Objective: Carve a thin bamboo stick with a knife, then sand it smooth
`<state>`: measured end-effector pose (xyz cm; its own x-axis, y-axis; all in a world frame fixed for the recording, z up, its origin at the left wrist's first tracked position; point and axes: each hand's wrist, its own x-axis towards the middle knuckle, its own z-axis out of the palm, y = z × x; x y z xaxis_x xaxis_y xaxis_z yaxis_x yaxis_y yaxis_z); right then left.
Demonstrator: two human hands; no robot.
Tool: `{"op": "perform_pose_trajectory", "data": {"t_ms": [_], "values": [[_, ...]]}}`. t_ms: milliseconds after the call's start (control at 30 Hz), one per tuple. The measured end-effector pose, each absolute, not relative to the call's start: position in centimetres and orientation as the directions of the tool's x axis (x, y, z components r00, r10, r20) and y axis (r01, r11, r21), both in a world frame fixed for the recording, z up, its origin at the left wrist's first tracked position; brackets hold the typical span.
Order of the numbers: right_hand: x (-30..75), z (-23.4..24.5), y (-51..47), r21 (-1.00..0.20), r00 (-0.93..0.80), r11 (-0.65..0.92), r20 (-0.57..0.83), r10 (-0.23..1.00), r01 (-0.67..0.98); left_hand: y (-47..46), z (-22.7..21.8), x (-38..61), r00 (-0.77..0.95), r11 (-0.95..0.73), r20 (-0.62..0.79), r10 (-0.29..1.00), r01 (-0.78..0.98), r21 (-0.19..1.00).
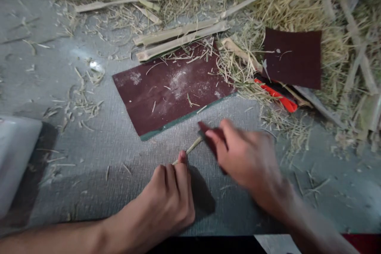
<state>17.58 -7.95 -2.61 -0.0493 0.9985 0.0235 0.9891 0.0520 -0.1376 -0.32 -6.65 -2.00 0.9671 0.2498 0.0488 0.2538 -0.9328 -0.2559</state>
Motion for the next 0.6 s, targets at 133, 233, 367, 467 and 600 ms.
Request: {"op": "perform_pose_trajectory", "data": {"t_ms": [133, 233, 367, 467, 600], "values": [[17.45, -2.53, -7.89, -0.133, -0.04, 0.04, 0.005, 0.999, 0.99, -6.73, -2.31, -0.4, 0.969, -0.934, 0.046, 0.242, 0.246, -0.258], [17.28, -2.54, -7.94, -0.147, -0.052, 0.052, 0.004, 0.999, 0.988, -6.72, -2.31, -0.42, 0.969, -0.933, 0.064, 0.24, 0.248, -0.259], [17.12, -2.65, -8.1, -0.177, -0.07, 0.071, 0.012, 0.997, 0.982, -6.59, -2.16, -0.45, 0.97, -0.942, 0.04, 0.239, 0.242, -0.231], [17.16, -2.62, -8.18, -0.211, -0.119, 0.114, -0.014, 0.993, 0.971, -6.58, -2.31, -0.61, 0.964, -0.944, 0.078, 0.256, 0.266, -0.195], [17.15, -2.47, -8.28, -0.202, -0.115, 0.107, -0.029, 0.993, 0.974, -6.4, -2.63, -0.82, 0.944, -0.936, 0.099, 0.316, 0.327, -0.132]]}}
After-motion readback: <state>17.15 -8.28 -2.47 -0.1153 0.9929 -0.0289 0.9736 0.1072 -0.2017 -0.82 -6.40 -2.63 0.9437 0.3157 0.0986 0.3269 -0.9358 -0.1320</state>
